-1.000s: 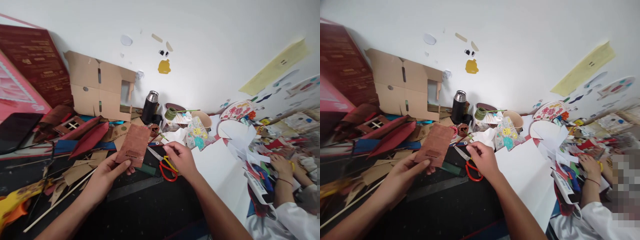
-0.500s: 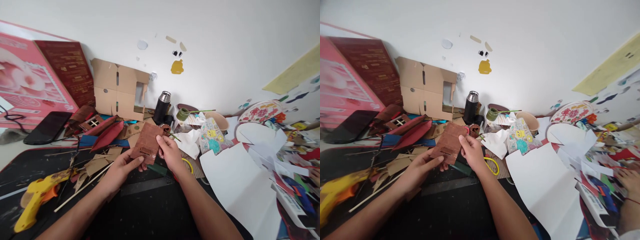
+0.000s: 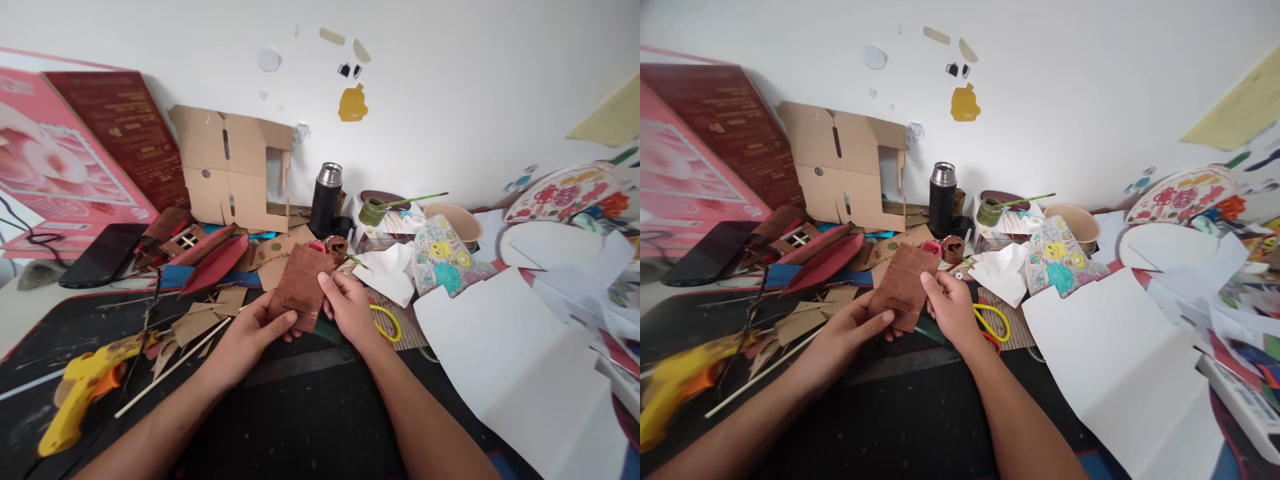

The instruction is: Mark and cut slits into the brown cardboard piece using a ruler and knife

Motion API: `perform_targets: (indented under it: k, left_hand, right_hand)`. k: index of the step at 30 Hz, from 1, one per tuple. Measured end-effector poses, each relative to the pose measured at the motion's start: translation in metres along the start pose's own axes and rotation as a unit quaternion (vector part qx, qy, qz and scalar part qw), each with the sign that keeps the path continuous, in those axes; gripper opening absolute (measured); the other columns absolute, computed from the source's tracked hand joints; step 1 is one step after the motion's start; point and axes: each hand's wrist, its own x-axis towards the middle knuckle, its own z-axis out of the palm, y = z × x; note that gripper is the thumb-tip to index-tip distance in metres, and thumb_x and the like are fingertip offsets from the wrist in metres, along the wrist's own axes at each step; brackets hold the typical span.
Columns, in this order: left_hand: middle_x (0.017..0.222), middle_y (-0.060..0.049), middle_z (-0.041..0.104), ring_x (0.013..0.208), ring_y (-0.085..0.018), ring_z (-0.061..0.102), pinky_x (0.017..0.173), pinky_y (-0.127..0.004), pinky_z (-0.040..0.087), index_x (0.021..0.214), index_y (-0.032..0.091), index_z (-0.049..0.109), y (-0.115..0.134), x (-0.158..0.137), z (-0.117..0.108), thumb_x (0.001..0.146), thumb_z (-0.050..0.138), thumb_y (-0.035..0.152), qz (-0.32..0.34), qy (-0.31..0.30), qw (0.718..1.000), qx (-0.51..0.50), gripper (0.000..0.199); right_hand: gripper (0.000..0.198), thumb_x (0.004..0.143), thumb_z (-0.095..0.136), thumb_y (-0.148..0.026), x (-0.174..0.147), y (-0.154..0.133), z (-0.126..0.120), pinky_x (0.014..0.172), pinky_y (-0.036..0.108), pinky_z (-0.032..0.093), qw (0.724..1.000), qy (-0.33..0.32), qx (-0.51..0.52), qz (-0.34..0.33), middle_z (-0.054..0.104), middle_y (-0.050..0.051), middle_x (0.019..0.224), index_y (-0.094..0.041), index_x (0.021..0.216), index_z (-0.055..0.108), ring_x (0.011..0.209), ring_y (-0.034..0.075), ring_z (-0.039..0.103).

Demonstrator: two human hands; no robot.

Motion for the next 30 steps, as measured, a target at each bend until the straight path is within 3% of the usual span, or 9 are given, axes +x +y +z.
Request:
perform_targets:
  k: [13,18,22,30]
  left_hand:
    - [0.079,-0.002,0.072,0.068,-0.015,0.062,0.066,-0.028,0.05,0.094,0.019,0.073,-0.0089,-0.0006,0.0004,0.087,0.078,0.056,0.02,0.03,0.999,0.007,0.038]
    - [0.083,-0.004,0.075,0.073,-0.018,0.066,0.066,-0.029,0.051,0.106,0.02,0.071,-0.0035,-0.0025,0.0017,0.083,0.084,0.045,0.008,0.007,1.0,-0.021,0.037]
    - [0.083,-0.006,0.076,0.075,-0.02,0.068,0.067,-0.03,0.052,0.1,0.018,0.074,-0.0046,-0.002,0.0019,0.083,0.084,0.041,0.008,0.004,1.0,-0.027,0.029]
    - [0.078,-0.002,0.074,0.065,-0.015,0.062,0.062,-0.026,0.049,0.091,0.019,0.077,-0.0045,0.0033,-0.0074,0.076,0.088,0.041,0.019,0.084,0.994,-0.06,0.029]
  right_hand:
    - [0.053,0.093,0.065,-0.07,-0.0017,0.0017,-0.0012,0.044,0.023,0.035,1.0,-0.019,0.011,-0.005,0.052,-0.006,0.051,-0.024,0.07,0.051,0.043,0.01,0.047]
    - [0.053,0.091,0.065,-0.072,-0.0011,-0.0036,-0.0027,0.041,0.023,0.03,0.999,0.0,0.033,0.003,0.049,-0.007,0.048,-0.024,0.071,0.052,0.039,0.01,0.042]
    - [0.052,0.089,0.066,-0.072,-0.0007,-0.007,-0.0039,0.04,0.023,0.03,0.999,0.006,0.043,0.007,0.049,-0.007,0.048,-0.024,0.073,0.054,0.04,0.01,0.042]
    - [0.053,0.09,0.067,-0.071,-0.0021,-0.0052,-0.0033,0.04,0.022,0.027,0.998,-0.028,0.061,0.006,0.053,-0.006,0.052,-0.024,0.072,0.05,0.04,0.009,0.043]
